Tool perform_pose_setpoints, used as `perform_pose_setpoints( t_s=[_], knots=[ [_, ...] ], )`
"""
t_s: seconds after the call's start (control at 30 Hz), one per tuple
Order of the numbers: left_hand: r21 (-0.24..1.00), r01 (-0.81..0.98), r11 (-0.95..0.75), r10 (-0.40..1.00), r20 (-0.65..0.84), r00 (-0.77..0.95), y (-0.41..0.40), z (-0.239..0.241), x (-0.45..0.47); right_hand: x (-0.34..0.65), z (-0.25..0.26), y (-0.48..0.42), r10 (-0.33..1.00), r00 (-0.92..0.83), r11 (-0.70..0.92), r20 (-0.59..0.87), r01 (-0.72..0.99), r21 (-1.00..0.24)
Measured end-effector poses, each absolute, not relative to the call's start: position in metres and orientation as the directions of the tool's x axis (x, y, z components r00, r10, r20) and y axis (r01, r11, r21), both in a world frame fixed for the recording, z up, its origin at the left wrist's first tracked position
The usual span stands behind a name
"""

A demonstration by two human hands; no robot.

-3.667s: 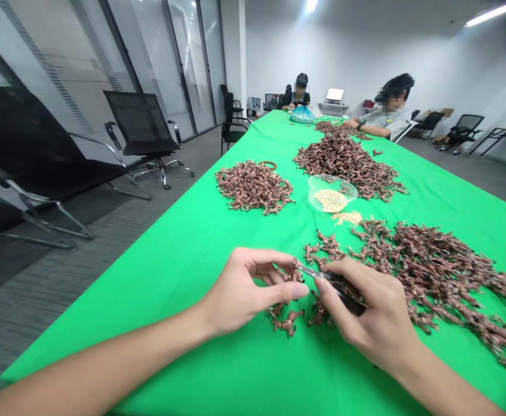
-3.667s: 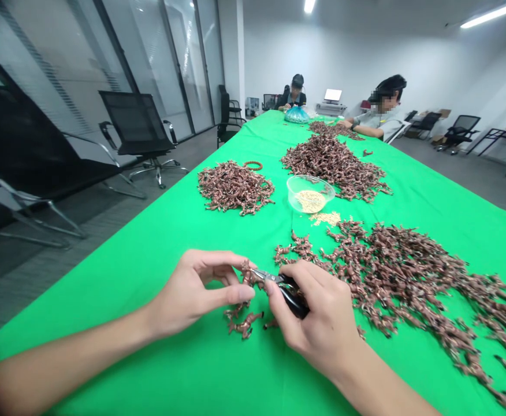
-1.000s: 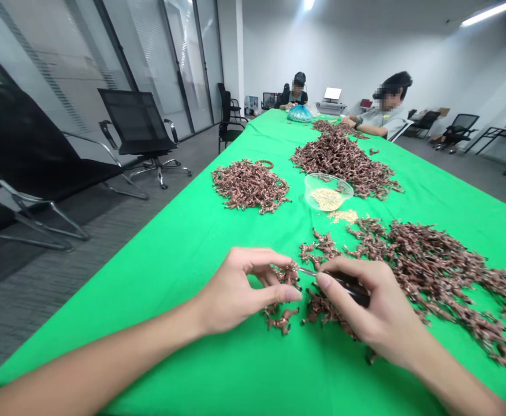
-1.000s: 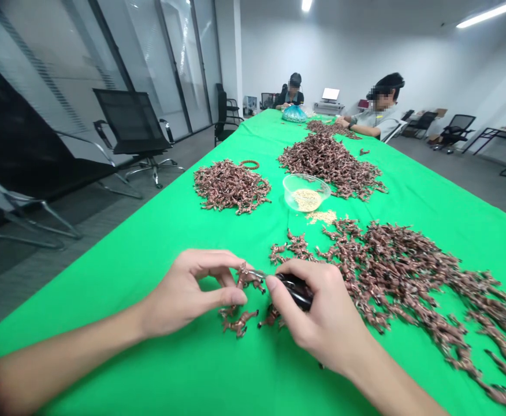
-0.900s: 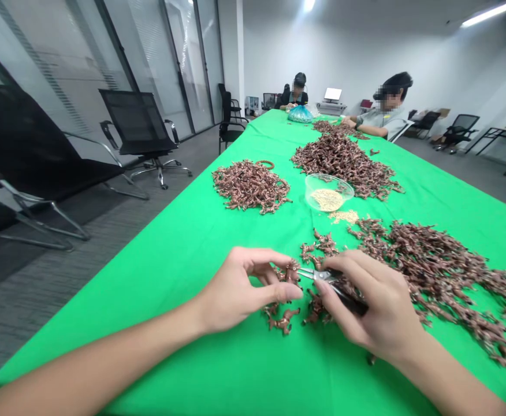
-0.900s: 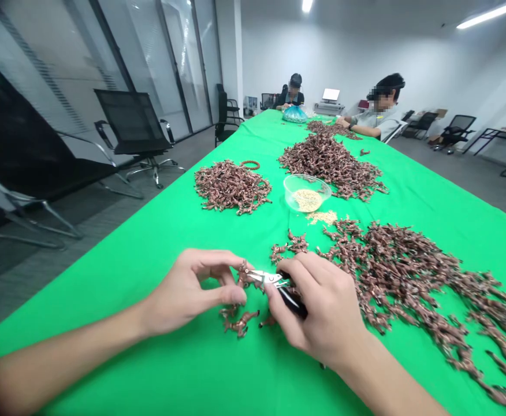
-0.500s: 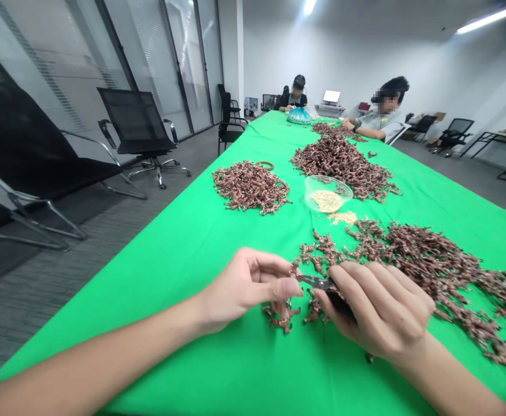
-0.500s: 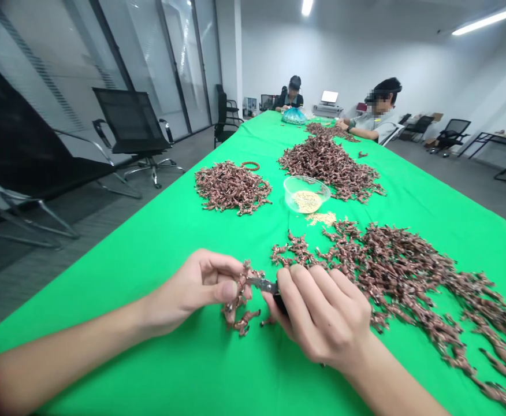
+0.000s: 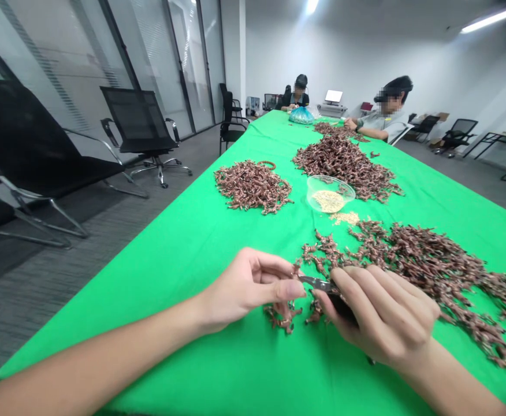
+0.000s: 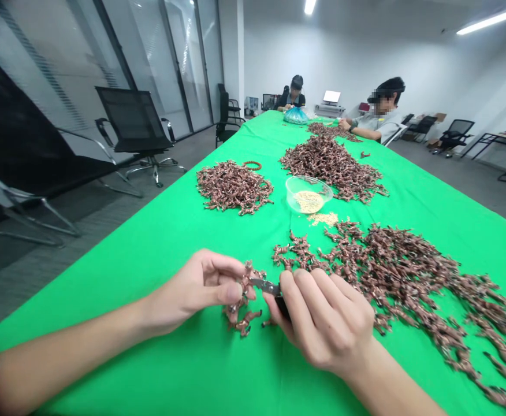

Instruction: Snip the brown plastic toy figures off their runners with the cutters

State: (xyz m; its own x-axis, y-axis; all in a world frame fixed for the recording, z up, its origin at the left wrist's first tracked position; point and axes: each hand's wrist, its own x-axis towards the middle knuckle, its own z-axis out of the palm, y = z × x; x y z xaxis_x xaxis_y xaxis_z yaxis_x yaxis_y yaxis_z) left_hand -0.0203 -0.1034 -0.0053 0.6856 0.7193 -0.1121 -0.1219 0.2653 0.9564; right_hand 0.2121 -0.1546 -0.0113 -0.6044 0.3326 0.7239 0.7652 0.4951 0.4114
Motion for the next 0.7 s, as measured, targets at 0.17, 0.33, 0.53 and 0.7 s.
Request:
perform_pose_setpoints(
  t_s=[0.17,0.33,0.53,0.7],
  knots=[
    [0.998,-0.052,0.018,0.773,0.019,0.635,-0.104,-0.005,-0.023,0.203,-0.011,-0.154,0.511,-0.421,0.59,0.749,0.806,0.051],
    [0.999,0.004,-0.04,0.817,0.03,0.576,-0.106,-0.005,-0.023,0.196,-0.011,-0.156,0.655,-0.319,0.604,0.685,0.765,-0.222],
    [0.996,0.039,-0.086,0.855,0.054,0.516,-0.108,-0.003,-0.021,0.192,-0.009,-0.157,0.739,-0.268,0.583,0.619,0.714,-0.387],
    [0.995,0.042,-0.086,0.856,0.052,0.514,-0.107,-0.003,-0.021,0.191,-0.007,-0.156,0.778,-0.239,0.557,0.58,0.69,-0.462]
  ],
)
